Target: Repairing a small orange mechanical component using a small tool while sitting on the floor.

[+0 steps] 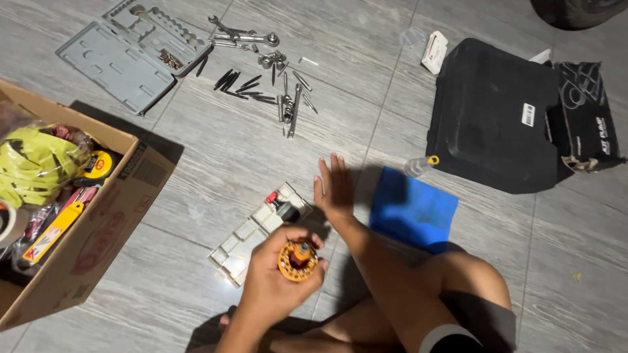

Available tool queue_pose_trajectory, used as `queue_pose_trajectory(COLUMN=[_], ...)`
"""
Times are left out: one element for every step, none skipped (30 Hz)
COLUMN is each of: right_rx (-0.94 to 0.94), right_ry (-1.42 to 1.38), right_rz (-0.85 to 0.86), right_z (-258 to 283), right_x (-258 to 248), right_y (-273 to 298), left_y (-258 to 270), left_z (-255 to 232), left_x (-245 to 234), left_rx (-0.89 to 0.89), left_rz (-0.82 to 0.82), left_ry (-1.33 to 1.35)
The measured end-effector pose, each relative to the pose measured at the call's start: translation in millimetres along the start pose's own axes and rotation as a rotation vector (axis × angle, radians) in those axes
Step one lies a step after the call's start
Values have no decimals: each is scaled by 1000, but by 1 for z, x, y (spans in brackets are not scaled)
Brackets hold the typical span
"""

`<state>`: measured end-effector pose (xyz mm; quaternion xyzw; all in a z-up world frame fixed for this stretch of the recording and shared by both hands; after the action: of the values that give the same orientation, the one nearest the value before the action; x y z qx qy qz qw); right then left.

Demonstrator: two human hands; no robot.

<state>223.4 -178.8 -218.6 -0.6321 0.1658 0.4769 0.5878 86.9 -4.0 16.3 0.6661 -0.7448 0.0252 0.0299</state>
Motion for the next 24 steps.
queue_pose_trajectory(right_rx=[-1, 10, 24, 26, 33, 41, 43, 17, -9, -7, 19, 44, 46, 49, 50, 51, 53, 55, 56, 34, 11, 10, -8, -25], right_ry=[-2, -37, -70, -72, -78, -83, -84, -43, -3, -4, -24, -43, -45, -44, -44, -48, -47, -47, -52, -56, -64, -73, -129, -185], right_rz=[4, 20, 40, 47, 16, -15, -10, -54, -100, -96, -49, -3, -3, 12, 27, 26, 34, 42, 41, 14, -9, -5, -37, -68], right_z=[-2, -6, -9, -13, -18, -23, -25, -25, -24, -23, -25, -26, -27, -29, -29, -32, -35, -37, -40, -42, -41, -43, -41, -39], right_x=[2, 5, 8, 16, 21, 26, 30, 29, 29, 27, 29, 31, 34, 37, 41, 46, 52, 57, 62, 64, 65, 63, 60, 55], right_y=[-9, -18, -24, -30, -36, -42, -49, -56, -64, -73, -84, -94, -102, -109, -118, -123, -128, -134, -137, -140, -141, -139, -141, -143], left_y=[0, -1, -1, 0, 0, 0, -3, -6, -9, -10, -11, -13, -15, -17, -18, -18, -17, -15, -17, -18, -16, -18, -20, -21], left_z=[0, 3, 6, 9, 16, 22, 20, 14, 8, 9, 7, 5, 7, 8, 8, 14, 23, 31, 30, 35, 39, 38, 37, 36], left_x=[-1, 0, 1, 2, 1, 2, 1, 0, -1, -2, -3, -3, -5, -5, -7, -5, -6, -7, -8, -10, -11, -12, -14, -17], left_rx=[-4, -38, -75, -82, -132, -182, -188, -140, -91, -96, -75, -54, -56, -53, -51, -52, -89, -127, -128, -205, -285, -290, -300, -309], left_rz=[-3, 13, 31, 30, 22, 13, 13, 1, -10, -10, -15, -21, -21, -15, -10, -11, -26, -42, -44, -54, -69, -76, -90, -103], left_ry=[1, -4, -7, -5, 16, 37, 38, -20, -80, -80, -115, -149, -151, -168, -185, -189, -145, -100, -104, -118, -130, -134, -116, -98])
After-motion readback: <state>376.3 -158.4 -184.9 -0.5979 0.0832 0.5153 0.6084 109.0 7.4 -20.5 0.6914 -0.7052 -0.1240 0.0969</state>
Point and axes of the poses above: each hand's wrist, its own y-axis away from the middle knuckle, its own x-axis out of the palm, z = x × y, the point moved 8 cm from there along -y, towards the middle knuckle, and after that the axes turned 7 degrees about -x, right-handed, at the moved point
